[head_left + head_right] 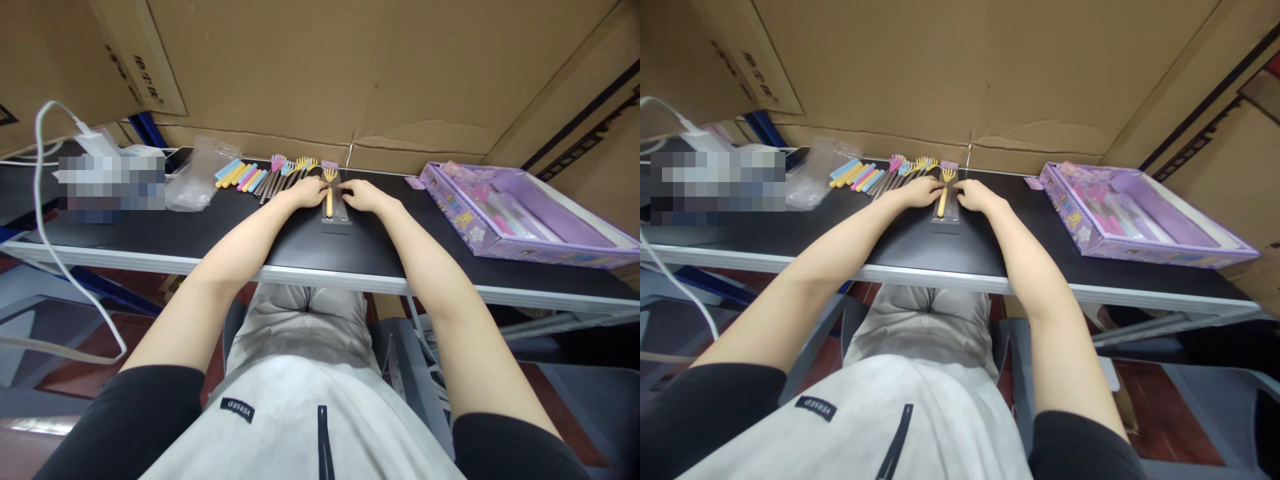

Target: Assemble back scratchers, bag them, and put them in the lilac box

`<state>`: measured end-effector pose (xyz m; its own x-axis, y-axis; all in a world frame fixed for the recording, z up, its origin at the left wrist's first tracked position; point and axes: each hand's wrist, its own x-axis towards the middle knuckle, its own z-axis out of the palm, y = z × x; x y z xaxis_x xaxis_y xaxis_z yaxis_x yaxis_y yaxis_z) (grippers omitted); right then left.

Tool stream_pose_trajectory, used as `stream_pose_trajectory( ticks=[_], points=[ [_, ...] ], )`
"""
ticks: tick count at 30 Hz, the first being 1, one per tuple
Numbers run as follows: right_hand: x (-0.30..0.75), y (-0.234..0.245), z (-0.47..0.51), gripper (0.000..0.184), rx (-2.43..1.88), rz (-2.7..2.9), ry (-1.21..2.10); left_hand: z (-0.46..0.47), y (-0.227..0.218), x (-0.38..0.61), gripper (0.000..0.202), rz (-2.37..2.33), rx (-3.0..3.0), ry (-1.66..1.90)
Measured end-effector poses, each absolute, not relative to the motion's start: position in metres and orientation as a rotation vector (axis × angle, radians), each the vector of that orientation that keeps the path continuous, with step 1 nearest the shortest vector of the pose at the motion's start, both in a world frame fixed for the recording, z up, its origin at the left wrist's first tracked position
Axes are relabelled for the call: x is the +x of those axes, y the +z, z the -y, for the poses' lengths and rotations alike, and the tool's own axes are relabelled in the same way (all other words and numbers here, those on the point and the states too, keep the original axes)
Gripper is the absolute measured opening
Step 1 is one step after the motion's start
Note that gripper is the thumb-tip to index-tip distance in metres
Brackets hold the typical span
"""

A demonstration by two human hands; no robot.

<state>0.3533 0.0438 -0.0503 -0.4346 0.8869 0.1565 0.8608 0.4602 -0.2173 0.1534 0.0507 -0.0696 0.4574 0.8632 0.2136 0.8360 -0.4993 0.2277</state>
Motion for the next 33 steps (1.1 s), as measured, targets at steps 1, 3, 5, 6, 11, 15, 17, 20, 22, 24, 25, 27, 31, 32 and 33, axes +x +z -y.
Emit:
stream_pose_trajectory(
  ticks=[1, 3, 5, 6, 11, 15, 17, 20, 22, 24, 25, 27, 31, 32, 33],
  points=[
    [0.353, -0.050, -0.044, 0.054, -1.510, 2.469, 0.144, -0.051, -0.070, 0.154, 0.054, -1.536, 2.603, 0.432],
    [0.352, -0.050, -0.044, 0.049, -1.522, 2.473, 0.115, -0.049, -0.069, 0.155, 0.055, -1.558, 2.609, 0.370],
    [0.350, -0.048, -0.042, 0.045, -1.540, 2.459, 0.078, -0.047, -0.067, 0.155, 0.054, -1.560, 2.617, 0.341],
    [0.349, -0.047, -0.040, 0.043, -1.553, 2.453, 0.062, -0.046, -0.066, 0.156, 0.053, -1.546, 2.624, 0.338],
    [0.341, -0.036, -0.026, 0.045, -1.698, 2.482, 0.048, -0.043, -0.064, 0.158, 0.052, -1.489, 2.665, 0.316],
    [0.339, -0.032, -0.021, 0.049, -1.787, 2.484, 0.055, -0.045, -0.065, 0.158, 0.052, -1.456, 2.685, 0.322],
    [0.339, -0.030, -0.020, 0.049, -1.803, 2.484, 0.061, -0.047, -0.066, 0.159, 0.053, -1.443, 2.682, 0.318],
    [0.338, -0.028, -0.019, 0.045, -1.839, 2.463, 0.092, -0.047, -0.067, 0.159, 0.057, -1.459, 2.658, 0.304],
    [0.338, -0.027, -0.018, 0.043, -1.856, 2.439, 0.111, -0.045, -0.066, 0.159, 0.058, -1.466, 2.649, 0.298],
    [0.337, -0.026, -0.018, 0.043, -1.861, 2.416, 0.114, -0.044, -0.066, 0.160, 0.059, -1.459, 2.649, 0.288],
    [0.337, -0.026, -0.017, 0.043, -1.867, 2.405, 0.111, -0.044, -0.066, 0.160, 0.060, -1.456, 2.649, 0.285],
    [0.337, -0.027, -0.018, 0.042, -1.882, 2.386, 0.096, -0.043, -0.066, 0.160, 0.061, -1.460, 2.646, 0.275],
    [0.340, -0.030, -0.020, 0.041, -1.890, 2.386, 0.060, -0.044, -0.065, 0.159, 0.064, -1.491, 2.627, 0.245],
    [0.340, -0.031, -0.021, 0.041, -1.889, 2.393, 0.050, -0.043, -0.065, 0.159, 0.064, -1.495, 2.622, 0.237],
    [0.341, -0.031, -0.022, 0.041, -1.897, 2.395, 0.039, -0.043, -0.065, 0.159, 0.065, -1.496, 2.617, 0.233]
  ],
)
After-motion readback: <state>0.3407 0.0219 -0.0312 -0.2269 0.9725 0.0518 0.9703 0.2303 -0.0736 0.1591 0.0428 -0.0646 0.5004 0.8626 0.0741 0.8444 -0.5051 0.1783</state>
